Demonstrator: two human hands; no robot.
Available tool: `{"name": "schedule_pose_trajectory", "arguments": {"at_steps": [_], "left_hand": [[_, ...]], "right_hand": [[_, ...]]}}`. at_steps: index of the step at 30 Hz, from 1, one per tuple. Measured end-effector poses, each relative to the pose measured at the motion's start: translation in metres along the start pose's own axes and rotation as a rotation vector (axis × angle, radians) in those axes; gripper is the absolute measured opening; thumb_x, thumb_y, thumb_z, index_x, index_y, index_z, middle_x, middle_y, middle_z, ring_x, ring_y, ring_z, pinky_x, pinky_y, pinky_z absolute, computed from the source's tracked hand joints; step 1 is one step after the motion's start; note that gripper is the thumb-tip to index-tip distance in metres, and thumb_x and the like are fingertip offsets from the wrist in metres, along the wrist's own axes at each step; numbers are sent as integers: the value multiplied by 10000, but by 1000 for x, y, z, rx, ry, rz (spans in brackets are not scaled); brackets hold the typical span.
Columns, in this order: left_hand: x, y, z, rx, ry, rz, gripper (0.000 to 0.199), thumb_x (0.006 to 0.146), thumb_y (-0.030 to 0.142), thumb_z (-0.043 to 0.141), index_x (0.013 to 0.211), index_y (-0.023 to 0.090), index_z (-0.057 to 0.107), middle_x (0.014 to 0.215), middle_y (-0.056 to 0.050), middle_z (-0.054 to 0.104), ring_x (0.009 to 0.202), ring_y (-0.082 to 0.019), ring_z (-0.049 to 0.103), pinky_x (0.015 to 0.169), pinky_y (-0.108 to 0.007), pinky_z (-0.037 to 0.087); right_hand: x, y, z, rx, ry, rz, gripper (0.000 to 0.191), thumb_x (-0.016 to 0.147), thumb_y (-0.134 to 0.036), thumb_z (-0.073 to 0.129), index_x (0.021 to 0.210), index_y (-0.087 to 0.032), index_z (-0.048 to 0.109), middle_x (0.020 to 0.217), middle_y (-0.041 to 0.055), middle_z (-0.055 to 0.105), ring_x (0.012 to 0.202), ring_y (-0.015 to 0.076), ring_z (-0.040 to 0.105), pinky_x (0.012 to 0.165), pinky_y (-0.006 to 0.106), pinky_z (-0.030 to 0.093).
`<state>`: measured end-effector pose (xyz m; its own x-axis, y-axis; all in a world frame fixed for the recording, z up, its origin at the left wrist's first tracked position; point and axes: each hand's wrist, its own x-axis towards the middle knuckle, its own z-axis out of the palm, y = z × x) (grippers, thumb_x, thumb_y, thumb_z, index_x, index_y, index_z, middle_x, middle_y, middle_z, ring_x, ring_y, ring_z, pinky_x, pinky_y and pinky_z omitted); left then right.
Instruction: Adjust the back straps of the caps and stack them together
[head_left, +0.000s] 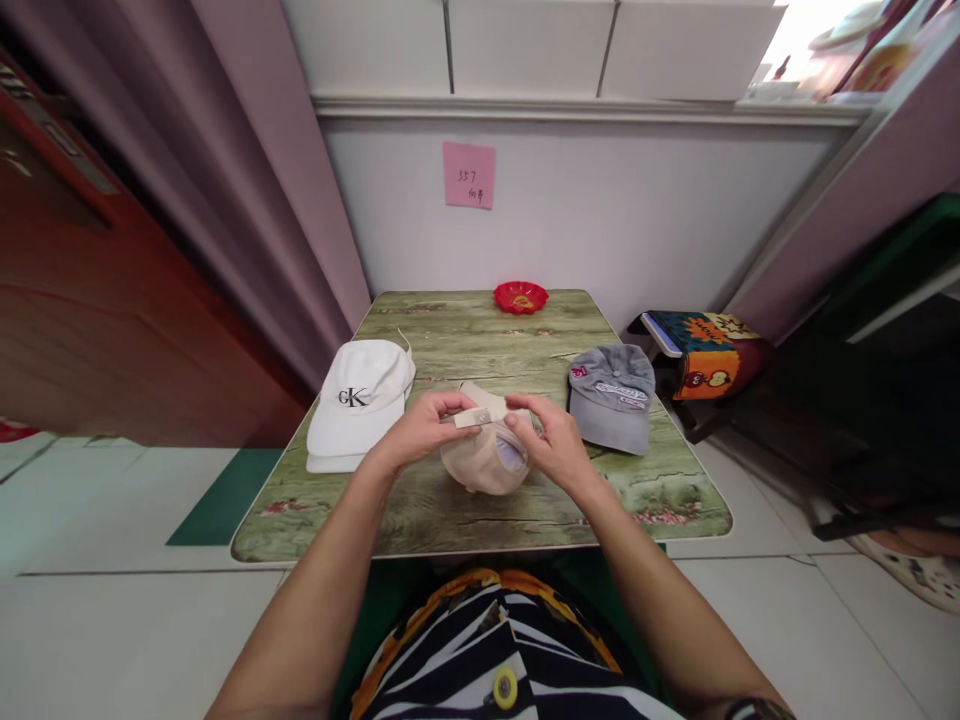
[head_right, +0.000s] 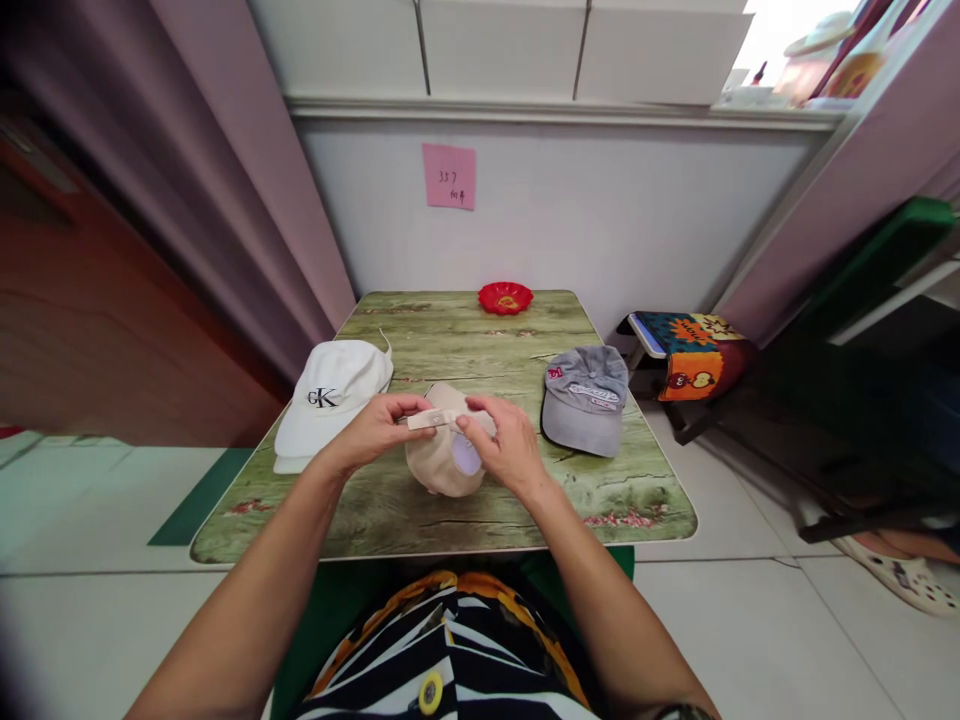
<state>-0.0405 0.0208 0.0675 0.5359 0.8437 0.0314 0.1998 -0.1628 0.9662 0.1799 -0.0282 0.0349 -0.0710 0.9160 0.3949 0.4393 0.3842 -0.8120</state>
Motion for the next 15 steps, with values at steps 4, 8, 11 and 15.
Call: {"name": "schedule_pose_trajectory", "arguments": {"at_steps": [4, 8, 11, 15], "left_hand": [[-4, 6, 16, 23, 96, 63, 215, 748, 324, 749, 892, 166, 720, 860, -24, 685, 803, -167, 599, 712, -234, 444], [-6, 3, 31, -125, 165, 86, 279, 714, 310, 782, 939, 172, 692, 865, -16, 680, 778, -151, 594, 709, -235, 443], [-8, 0, 39, -222, 204, 45, 269, 661, 307, 822, 828, 159, 671, 765, 3, 660, 685, -126, 565, 654, -222, 422], [-12, -1, 40, -263, 191, -6, 252, 636, 300, 836, 761, 143, 683, 713, 4, 651, 648, -113, 542, 632, -215, 403]], "right_hand": [[10, -7, 8, 269, -77, 148, 289, 878, -463, 583, 819, -192, 665, 653, 1, 622, 609, 144, 563, 591, 256, 446], [8, -8, 13, 446, -26, 169, 269, 847, -458, 621, 873, -194, 666, 704, -5, 601, 617, 127, 515, 570, 239, 405], [5, -9, 14, 509, -13, 194, 262, 819, -452, 663, 850, -192, 677, 677, -13, 572, 602, 119, 477, 556, 236, 370], [4, -6, 13, 616, -110, 303, 283, 765, -454, 728, 780, -175, 684, 632, -25, 540, 561, 97, 414, 534, 232, 322]]}}
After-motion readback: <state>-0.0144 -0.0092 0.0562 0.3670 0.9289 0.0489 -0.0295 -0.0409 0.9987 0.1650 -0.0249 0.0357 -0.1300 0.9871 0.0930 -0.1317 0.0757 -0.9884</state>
